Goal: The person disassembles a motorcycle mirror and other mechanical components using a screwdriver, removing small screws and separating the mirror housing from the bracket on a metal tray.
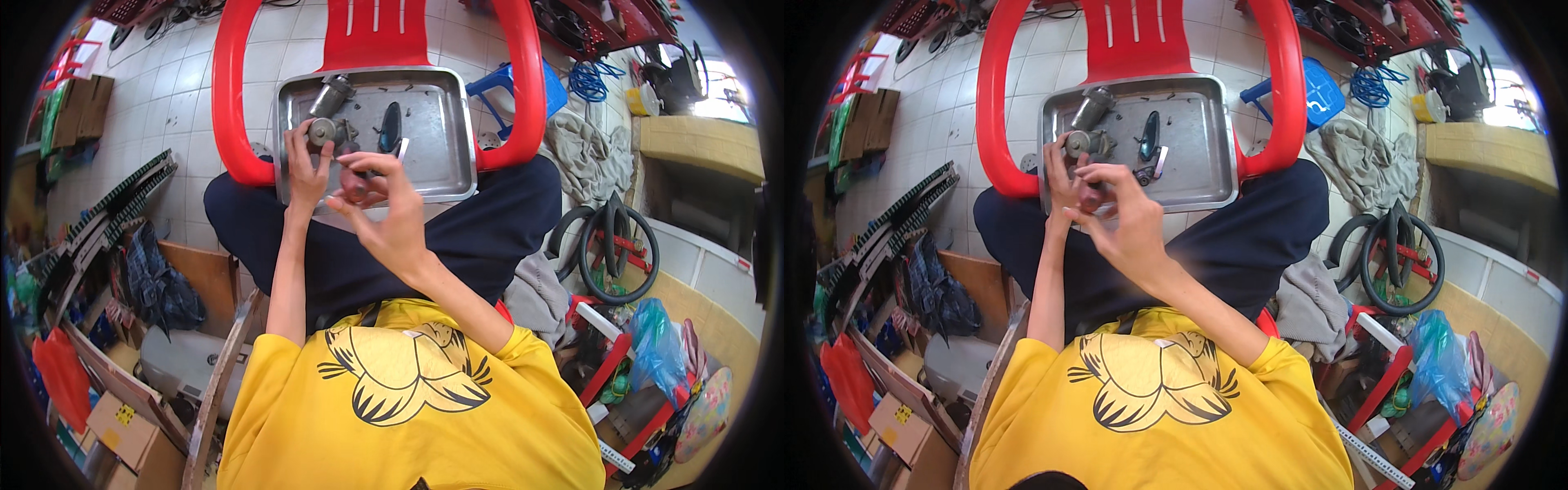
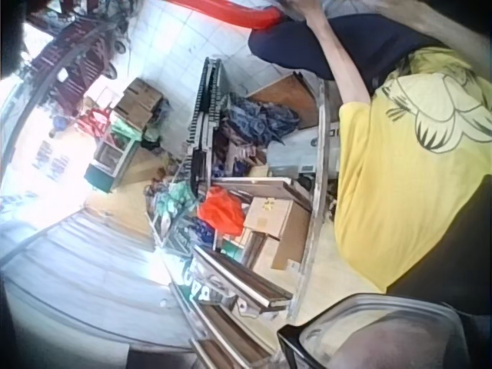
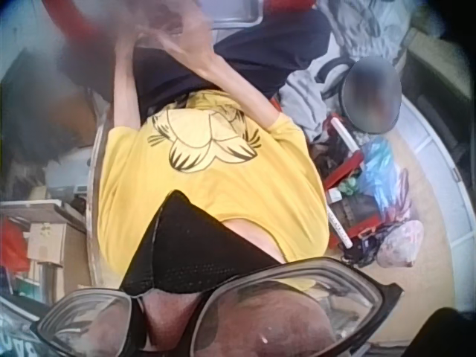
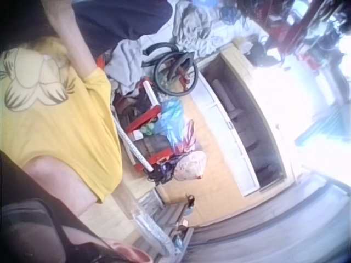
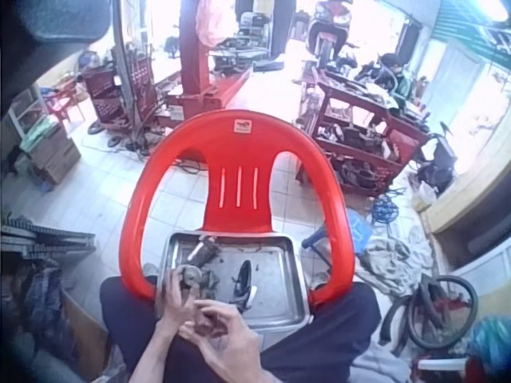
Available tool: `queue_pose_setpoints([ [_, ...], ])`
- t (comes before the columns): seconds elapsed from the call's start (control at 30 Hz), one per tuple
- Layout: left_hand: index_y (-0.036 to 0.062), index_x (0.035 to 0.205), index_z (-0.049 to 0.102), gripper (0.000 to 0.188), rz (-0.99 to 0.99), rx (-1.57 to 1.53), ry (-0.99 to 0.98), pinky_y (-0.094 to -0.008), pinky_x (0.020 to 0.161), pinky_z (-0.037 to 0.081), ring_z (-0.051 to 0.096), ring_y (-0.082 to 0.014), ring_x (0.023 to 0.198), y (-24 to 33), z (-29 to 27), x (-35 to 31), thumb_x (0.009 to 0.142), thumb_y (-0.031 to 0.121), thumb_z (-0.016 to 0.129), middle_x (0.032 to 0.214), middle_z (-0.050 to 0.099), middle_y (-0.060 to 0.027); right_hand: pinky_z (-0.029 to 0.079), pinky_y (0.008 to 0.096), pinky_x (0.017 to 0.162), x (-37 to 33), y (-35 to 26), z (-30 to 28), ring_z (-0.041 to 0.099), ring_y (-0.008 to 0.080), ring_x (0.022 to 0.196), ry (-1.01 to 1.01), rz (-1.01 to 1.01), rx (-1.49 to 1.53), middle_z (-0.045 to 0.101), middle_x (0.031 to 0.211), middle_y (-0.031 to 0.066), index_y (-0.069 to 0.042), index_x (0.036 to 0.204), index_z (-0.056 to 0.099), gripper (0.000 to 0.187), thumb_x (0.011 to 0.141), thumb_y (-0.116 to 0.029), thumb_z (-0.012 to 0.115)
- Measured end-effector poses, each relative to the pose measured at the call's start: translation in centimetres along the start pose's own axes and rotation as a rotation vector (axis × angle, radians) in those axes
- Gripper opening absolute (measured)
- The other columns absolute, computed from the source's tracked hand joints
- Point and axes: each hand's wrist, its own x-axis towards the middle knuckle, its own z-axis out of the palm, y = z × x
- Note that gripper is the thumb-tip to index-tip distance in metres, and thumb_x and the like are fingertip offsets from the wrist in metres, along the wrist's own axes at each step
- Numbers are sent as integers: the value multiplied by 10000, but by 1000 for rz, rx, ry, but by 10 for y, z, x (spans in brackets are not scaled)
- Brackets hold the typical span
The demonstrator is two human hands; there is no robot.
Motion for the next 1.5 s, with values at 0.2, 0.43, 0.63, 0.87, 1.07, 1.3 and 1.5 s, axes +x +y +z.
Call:
queue_pose_setpoints([
  [0.2, 13, 1391, 517, 493, -27, -80, -8, -434, 943, 484, 564, -372, 1100, -4, 3, -4, 988, 216, 714, 1218, 504, -198, 493, 212, 566, 3, -2, -9, 706, 130, 821, 20, -169, -192, 661, 1240, 84, -102, 1233, 722, 402, 860, 5, 823],
  [0.43, 43, 1386, 525, 512, -26, -39, -41, -451, 955, 488, 567, -404, 1117, 3, 5, 1, 955, 208, 747, 1229, 512, -202, 542, 250, 642, 8, 14, -10, 742, 197, 941, -24, -123, 86, 590, 1374, 160, -35, 1322, 607, 388, 952, 46, 694],
  [0.63, 68, 1396, 511, 514, -56, -48, -69, -490, 920, 516, 581, -430, 1131, 11, -2, -4, 962, 222, 739, 1237, 498, -195, 554, 264, 642, 20, -3, -16, 746, 181, 901, -78, -56, -55, 563, 1319, 140, -33, 1339, 582, 326, 1018, -7, 631],
  [0.87, 30, 1403, 518, 506, -18, 0, -78, -414, 897, 551, 623, -350, 1090, 11, 0, -3, 967, 166, 735, 1241, 499, -175, 572, 242, 668, 37, 9, -23, 752, 186, 899, -19, -108, -52, 560, 1297, 139, 2, 1355, 550, 457, 950, -34, 759],
  [1.07, 33, 1391, 522, 486, -43, -72, -41, -439, 919, 531, 607, -378, 1108, 7, 2, -2, 977, 189, 724, 1238, 502, -179, 602, 265, 728, 29, -7, -23, 758, 216, 973, 2, -98, -144, 629, 1247, 127, -9, 1272, 611, 380, 927, -3, 770],
  [1.3, 47, 1392, 521, 490, -39, -64, -10, -446, 934, 516, 593, -400, 1103, 3, 0, -1, 976, 207, 724, 1232, 502, -188, 580, 255, 672, 36, 5, -26, 756, 179, 906, 4, -99, -147, 567, 1302, 142, -32, 1322, 645, 425, 920, -24, 784],
  [1.5, 55, 1393, 521, 489, -34, -78, -21, -449, 905, 527, 598, -396, 1096, 3, 0, -2, 974, 202, 726, 1225, 502, -189, 555, 218, 651, 52, -15, -19, 743, 145, 879, -23, -35, -100, 655, 1211, 105, -26, 1270, 641, 374, 929, -52, 791],
])
